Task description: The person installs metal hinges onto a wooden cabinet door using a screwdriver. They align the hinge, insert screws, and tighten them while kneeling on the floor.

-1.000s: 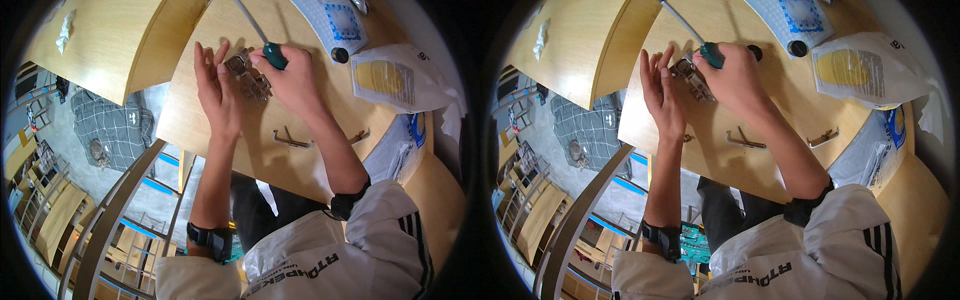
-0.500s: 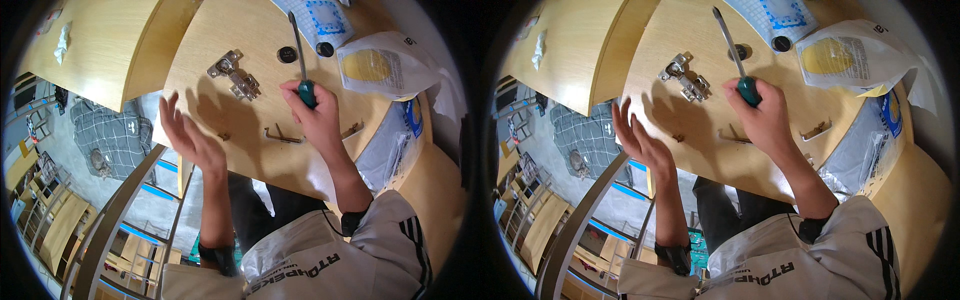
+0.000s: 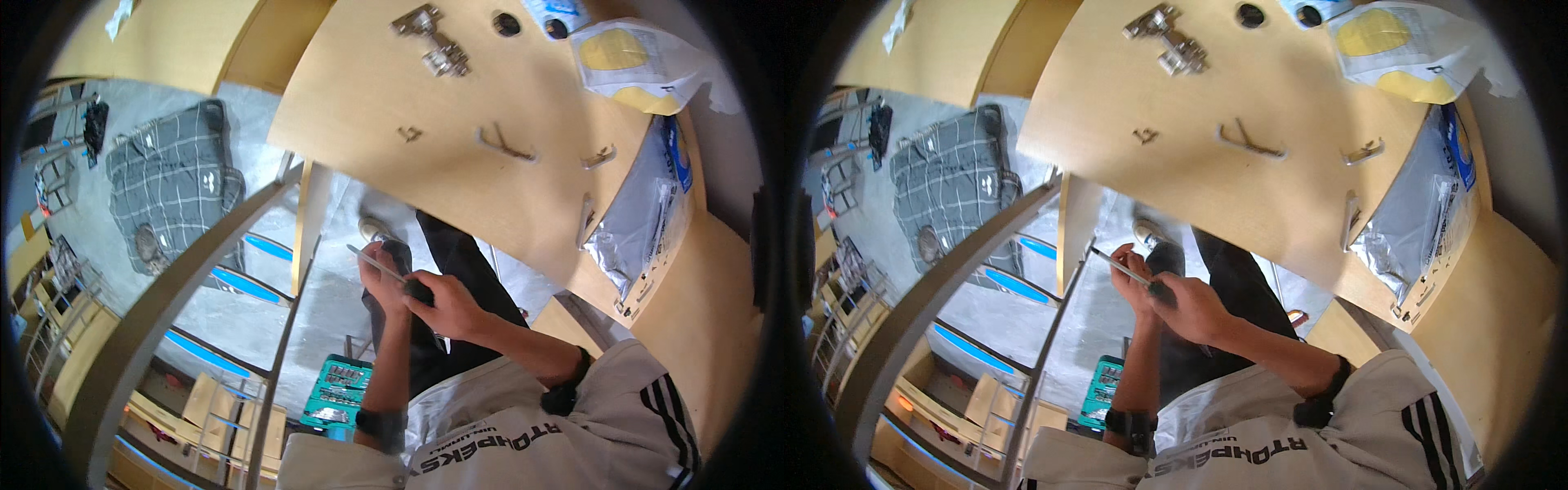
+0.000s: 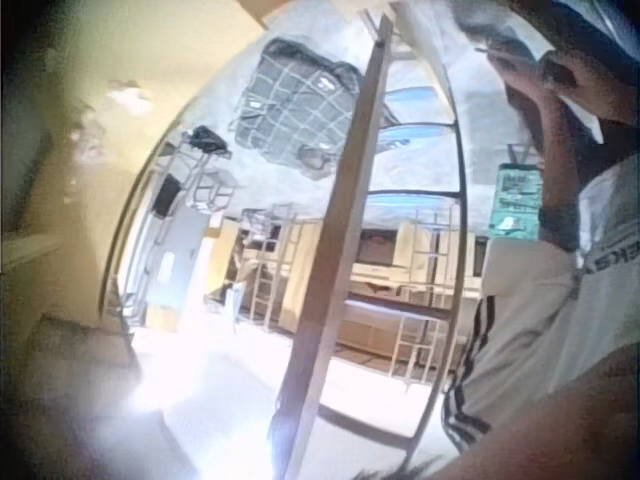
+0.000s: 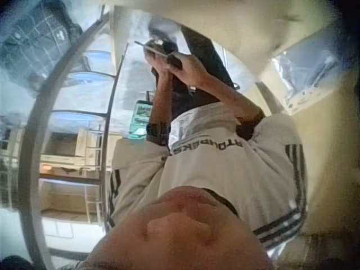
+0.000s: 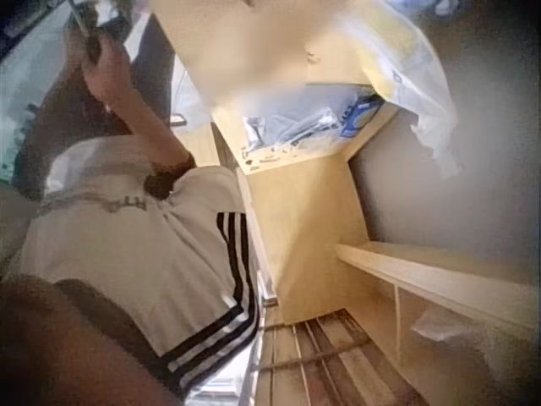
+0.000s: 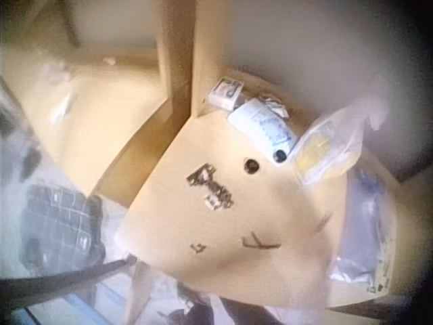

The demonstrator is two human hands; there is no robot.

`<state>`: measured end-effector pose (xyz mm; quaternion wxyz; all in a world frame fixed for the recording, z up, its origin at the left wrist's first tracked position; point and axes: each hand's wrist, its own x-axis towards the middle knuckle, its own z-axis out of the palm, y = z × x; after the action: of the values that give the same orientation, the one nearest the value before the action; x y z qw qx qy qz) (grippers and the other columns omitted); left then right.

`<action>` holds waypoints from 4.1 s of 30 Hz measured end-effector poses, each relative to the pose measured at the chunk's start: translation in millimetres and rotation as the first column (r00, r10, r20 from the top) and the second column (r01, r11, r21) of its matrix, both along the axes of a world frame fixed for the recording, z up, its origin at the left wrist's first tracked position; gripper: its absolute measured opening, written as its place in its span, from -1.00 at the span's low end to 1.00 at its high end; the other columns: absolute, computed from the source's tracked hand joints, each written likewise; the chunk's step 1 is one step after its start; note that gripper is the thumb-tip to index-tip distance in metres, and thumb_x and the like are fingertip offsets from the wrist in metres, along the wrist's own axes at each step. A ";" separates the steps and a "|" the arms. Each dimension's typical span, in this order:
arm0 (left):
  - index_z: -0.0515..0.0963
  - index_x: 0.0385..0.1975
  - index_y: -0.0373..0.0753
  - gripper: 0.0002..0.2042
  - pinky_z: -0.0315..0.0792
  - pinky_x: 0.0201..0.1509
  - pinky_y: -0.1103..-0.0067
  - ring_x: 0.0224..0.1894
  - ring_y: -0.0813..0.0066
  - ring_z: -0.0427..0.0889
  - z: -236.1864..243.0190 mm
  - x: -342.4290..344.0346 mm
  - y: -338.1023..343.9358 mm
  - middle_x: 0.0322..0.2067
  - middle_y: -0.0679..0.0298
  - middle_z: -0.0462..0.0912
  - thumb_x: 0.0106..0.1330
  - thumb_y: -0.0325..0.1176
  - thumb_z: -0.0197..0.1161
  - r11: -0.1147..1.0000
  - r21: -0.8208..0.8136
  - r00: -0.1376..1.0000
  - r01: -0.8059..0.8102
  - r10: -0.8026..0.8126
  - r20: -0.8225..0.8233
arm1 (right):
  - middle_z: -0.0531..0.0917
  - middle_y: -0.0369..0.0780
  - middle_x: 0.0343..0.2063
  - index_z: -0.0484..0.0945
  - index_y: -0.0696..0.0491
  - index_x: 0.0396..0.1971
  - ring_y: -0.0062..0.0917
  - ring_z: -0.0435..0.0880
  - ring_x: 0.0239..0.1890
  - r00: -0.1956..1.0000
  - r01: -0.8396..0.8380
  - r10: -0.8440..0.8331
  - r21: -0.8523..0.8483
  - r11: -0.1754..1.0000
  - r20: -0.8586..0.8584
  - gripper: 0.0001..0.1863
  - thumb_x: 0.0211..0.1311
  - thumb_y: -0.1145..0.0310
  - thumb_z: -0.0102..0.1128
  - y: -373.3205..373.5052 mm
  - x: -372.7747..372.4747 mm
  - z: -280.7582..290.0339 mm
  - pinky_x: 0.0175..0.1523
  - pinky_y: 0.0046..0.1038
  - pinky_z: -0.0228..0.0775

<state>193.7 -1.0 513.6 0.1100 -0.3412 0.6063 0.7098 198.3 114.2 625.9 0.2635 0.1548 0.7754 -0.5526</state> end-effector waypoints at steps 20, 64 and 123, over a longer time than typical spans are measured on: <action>0.48 -0.19 -0.29 -0.73 0.41 -0.41 0.60 -0.55 0.48 0.49 -254.4 -51.1 -18.4 -0.54 0.29 0.51 0.44 -0.21 -0.06 0.885 0.439 0.967 -0.156 0.047 0.250 | 0.49 -0.28 -0.67 0.46 0.15 -0.36 -0.60 0.46 -0.67 0.957 0.039 -0.045 0.027 0.999 0.285 -0.79 0.20 0.29 0.15 -25.4 -15.9 -325.2 -0.55 -0.52 0.30; 0.40 -0.06 -0.27 -0.75 0.51 -0.39 0.60 -0.41 0.37 0.64 -261.7 -187.4 33.9 -0.28 0.17 0.61 0.43 -0.26 -0.04 0.804 0.520 0.842 0.288 0.045 -0.537 | 0.58 -0.20 -0.43 0.48 0.22 -0.10 -0.57 0.58 -0.47 0.552 0.503 -0.786 -0.641 0.580 -0.278 -0.74 0.30 0.38 0.11 29.5 -81.2 -321.4 -0.39 -0.58 0.47; 0.17 0.18 -0.17 -0.62 0.61 -0.26 0.52 -0.12 0.23 0.65 -288.5 -242.0 51.3 0.03 0.16 0.54 0.40 -0.37 0.00 0.863 0.439 0.743 0.250 0.120 -0.658 | 0.61 -0.14 -0.42 0.39 0.27 0.07 -0.64 0.59 -0.53 0.712 0.271 -0.602 -0.650 0.710 -0.361 -0.60 0.30 0.37 0.02 43.6 -116.7 -370.1 -0.45 -0.58 0.47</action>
<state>-48.3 50.3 225.1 -0.0033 -0.0025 0.4114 0.9114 81.6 157.8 255.7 -0.0834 0.0941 0.5591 -0.8195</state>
